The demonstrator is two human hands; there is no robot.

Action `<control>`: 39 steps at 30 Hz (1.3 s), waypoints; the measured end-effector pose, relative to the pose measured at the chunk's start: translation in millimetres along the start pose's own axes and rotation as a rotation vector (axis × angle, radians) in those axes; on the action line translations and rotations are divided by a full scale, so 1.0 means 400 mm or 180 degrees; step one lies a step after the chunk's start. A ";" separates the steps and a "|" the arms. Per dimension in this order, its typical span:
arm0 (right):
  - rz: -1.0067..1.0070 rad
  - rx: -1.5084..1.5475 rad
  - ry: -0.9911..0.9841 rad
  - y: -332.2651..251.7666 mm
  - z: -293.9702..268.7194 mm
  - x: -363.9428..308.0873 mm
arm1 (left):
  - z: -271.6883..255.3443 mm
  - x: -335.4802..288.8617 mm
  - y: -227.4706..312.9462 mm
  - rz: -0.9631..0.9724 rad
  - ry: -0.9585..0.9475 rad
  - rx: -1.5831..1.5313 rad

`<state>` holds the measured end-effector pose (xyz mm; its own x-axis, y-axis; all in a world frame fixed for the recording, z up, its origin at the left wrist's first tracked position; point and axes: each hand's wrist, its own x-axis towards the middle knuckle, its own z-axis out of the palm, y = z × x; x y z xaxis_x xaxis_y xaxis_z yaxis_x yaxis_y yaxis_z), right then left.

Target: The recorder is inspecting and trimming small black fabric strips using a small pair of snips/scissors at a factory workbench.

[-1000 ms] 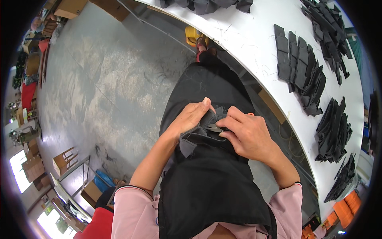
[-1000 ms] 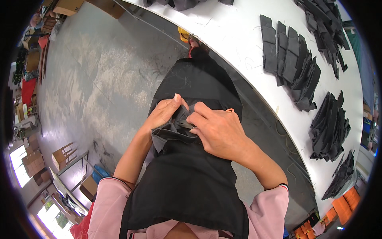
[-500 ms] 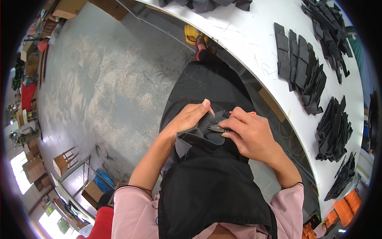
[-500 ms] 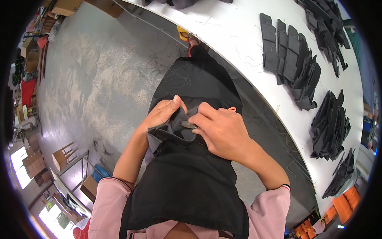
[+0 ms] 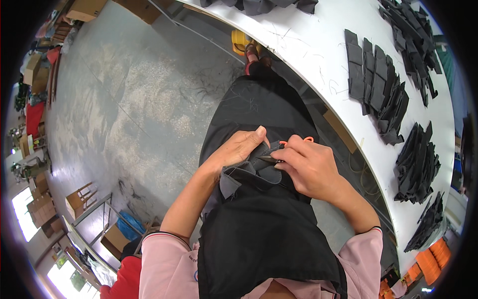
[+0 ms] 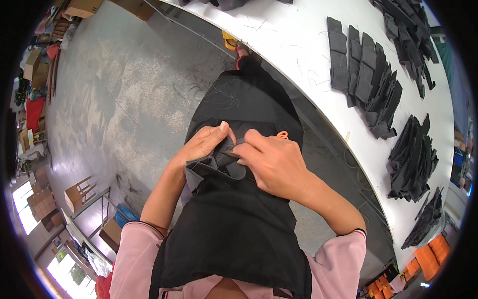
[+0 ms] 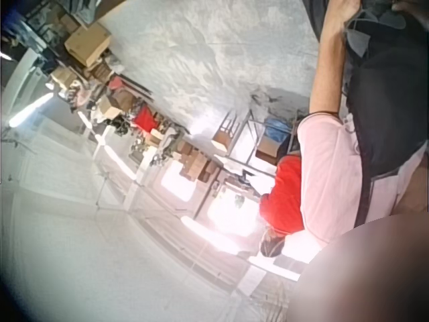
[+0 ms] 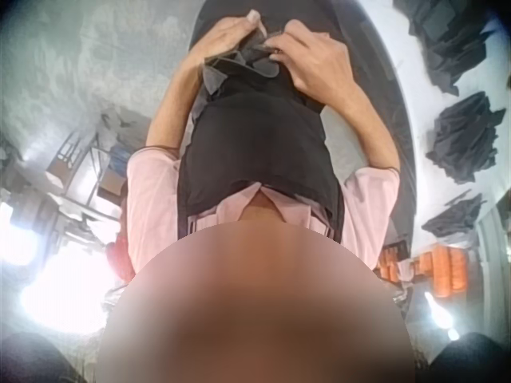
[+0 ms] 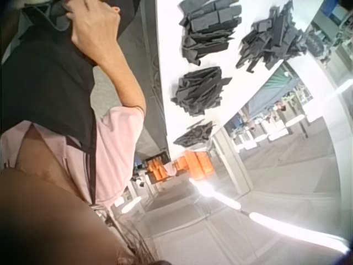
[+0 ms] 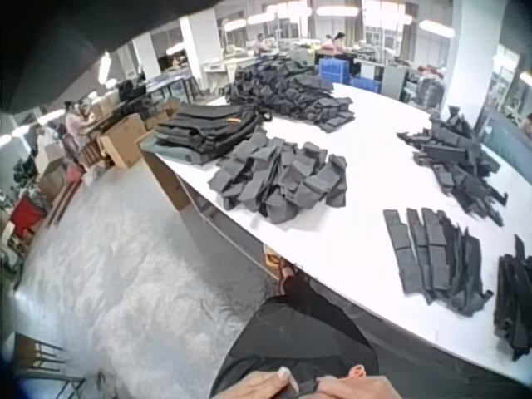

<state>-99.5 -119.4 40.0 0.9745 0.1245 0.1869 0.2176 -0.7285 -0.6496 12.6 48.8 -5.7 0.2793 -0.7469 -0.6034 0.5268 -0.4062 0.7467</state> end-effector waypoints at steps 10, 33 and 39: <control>0.0903 0.0982 0.0715 0.010 -0.004 -0.033 | -0.008 0.002 -0.017 0.0316 0.0640 0.0465; 0.1517 0.0742 0.0957 -0.017 0.037 -0.058 | 0.102 0.000 -0.032 0.0734 0.1195 -0.1208; 0.1265 -0.0217 0.0459 -0.044 0.013 -0.051 | 0.100 0.006 -0.035 0.0811 0.1553 -0.0678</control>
<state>-122.8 -105.7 43.9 0.9631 -0.2669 0.0361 -0.1821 -0.7442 -0.6426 -26.1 31.7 -6.4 0.7288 -0.4580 -0.5091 0.5301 -0.0933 0.8428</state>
